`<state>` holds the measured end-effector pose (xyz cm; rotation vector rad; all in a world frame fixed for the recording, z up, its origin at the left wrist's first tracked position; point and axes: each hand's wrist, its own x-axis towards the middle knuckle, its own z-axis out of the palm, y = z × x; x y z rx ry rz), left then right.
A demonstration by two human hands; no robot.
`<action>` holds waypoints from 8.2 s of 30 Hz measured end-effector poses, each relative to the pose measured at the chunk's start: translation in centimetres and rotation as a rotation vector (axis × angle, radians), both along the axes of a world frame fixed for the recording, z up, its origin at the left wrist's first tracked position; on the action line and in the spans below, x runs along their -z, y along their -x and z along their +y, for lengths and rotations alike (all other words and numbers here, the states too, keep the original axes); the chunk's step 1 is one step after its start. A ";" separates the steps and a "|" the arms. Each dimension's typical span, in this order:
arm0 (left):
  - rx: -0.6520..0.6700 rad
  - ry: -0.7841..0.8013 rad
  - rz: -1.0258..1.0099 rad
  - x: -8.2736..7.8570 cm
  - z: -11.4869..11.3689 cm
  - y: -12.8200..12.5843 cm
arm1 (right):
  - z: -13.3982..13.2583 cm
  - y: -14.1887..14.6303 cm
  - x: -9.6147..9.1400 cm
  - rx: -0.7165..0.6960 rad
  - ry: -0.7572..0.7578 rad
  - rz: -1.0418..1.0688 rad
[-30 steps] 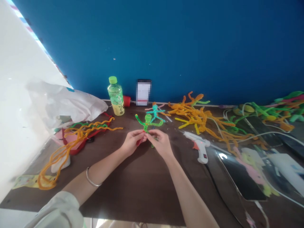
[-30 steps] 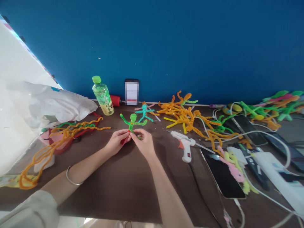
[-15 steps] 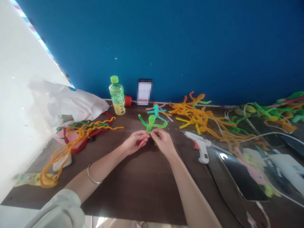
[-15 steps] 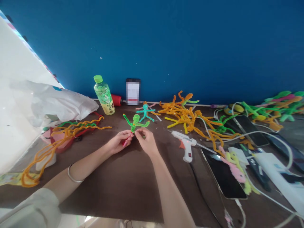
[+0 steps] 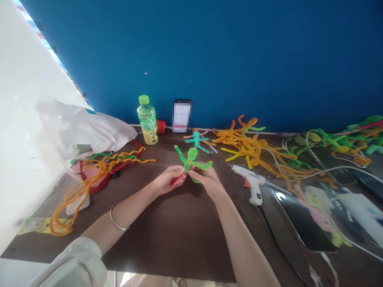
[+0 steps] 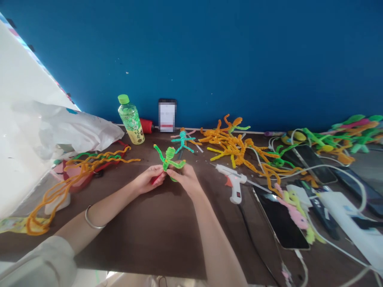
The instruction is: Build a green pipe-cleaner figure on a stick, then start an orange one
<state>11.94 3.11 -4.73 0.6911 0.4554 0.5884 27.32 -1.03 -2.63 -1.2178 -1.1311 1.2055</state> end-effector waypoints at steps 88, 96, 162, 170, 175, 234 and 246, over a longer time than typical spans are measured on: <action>-0.350 0.096 -0.107 0.0 0.6 -0.2 | 0.9 -0.3 1.4 0.247 0.056 0.207; -0.323 -0.016 -0.020 0.2 0.2 -0.4 | -0.4 1.8 1.1 0.321 -0.389 -0.723; -0.069 0.067 -0.065 -0.2 -0.1 0.1 | 0.3 1.4 1.5 0.029 0.025 0.171; 0.180 0.358 -0.195 -0.5 -0.4 0.3 | -0.5 1.6 0.9 -0.119 0.106 0.380; -0.227 0.018 0.113 0.0 -0.4 -0.5 | 0.2 1.4 1.4 0.071 0.091 0.321; -0.510 -0.568 0.461 0.6 -0.9 -0.8 | 0.4 1.9 1.9 0.264 -0.092 -0.194; -0.300 0.028 -0.005 0.5 -0.2 -0.6 | 0.2 1.5 0.8 0.297 -0.075 -0.167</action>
